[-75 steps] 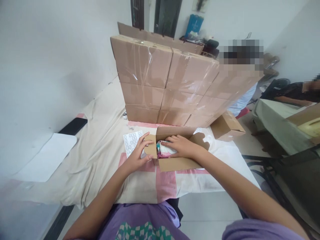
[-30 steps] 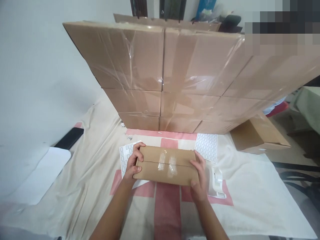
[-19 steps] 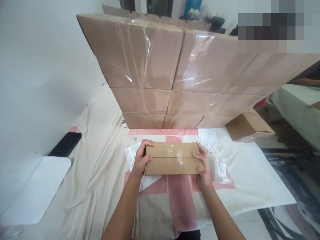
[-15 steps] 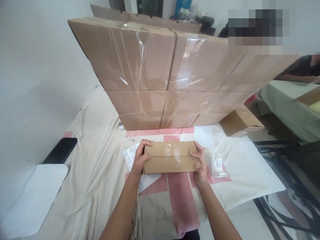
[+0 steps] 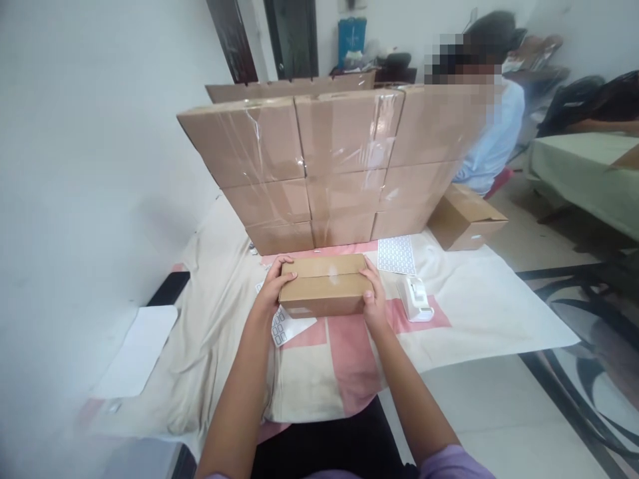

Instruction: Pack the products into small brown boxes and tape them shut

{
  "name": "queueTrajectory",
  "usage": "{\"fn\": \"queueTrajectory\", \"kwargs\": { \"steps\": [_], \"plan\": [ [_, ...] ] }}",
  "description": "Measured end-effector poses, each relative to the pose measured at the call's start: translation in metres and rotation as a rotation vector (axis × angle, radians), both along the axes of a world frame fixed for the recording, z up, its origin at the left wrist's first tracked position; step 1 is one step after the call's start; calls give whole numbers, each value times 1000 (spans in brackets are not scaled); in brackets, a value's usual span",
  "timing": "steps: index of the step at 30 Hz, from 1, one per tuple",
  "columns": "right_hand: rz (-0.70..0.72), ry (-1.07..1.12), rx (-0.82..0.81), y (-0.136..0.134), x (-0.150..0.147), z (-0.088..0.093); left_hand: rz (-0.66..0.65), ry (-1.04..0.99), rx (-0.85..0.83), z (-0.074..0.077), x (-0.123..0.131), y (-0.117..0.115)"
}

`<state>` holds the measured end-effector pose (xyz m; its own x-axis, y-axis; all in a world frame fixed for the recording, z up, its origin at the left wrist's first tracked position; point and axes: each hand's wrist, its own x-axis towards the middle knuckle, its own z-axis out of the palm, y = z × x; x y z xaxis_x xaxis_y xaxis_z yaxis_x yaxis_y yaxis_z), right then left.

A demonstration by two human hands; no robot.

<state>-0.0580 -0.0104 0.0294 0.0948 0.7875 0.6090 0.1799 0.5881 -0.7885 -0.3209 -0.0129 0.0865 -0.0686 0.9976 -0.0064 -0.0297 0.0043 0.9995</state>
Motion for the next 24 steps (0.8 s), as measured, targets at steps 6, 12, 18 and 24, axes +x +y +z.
{"fn": "queueTrajectory", "kwargs": {
  "steps": [6, 12, 18, 24],
  "plan": [
    [68, 8, 27, 2, 4, 0, -50, 317, 11, 23, -4, -1],
    [49, 14, 15, 6, 5, -3, -105, 696, 87, 52, 20, 8],
    [67, 14, 77, 11, 3, -6, -160, 853, 114, 56, 35, 20],
    [67, 6, 67, 8, 2, 0, -130, 893, 156, 49, 31, 18]
  ]
}}
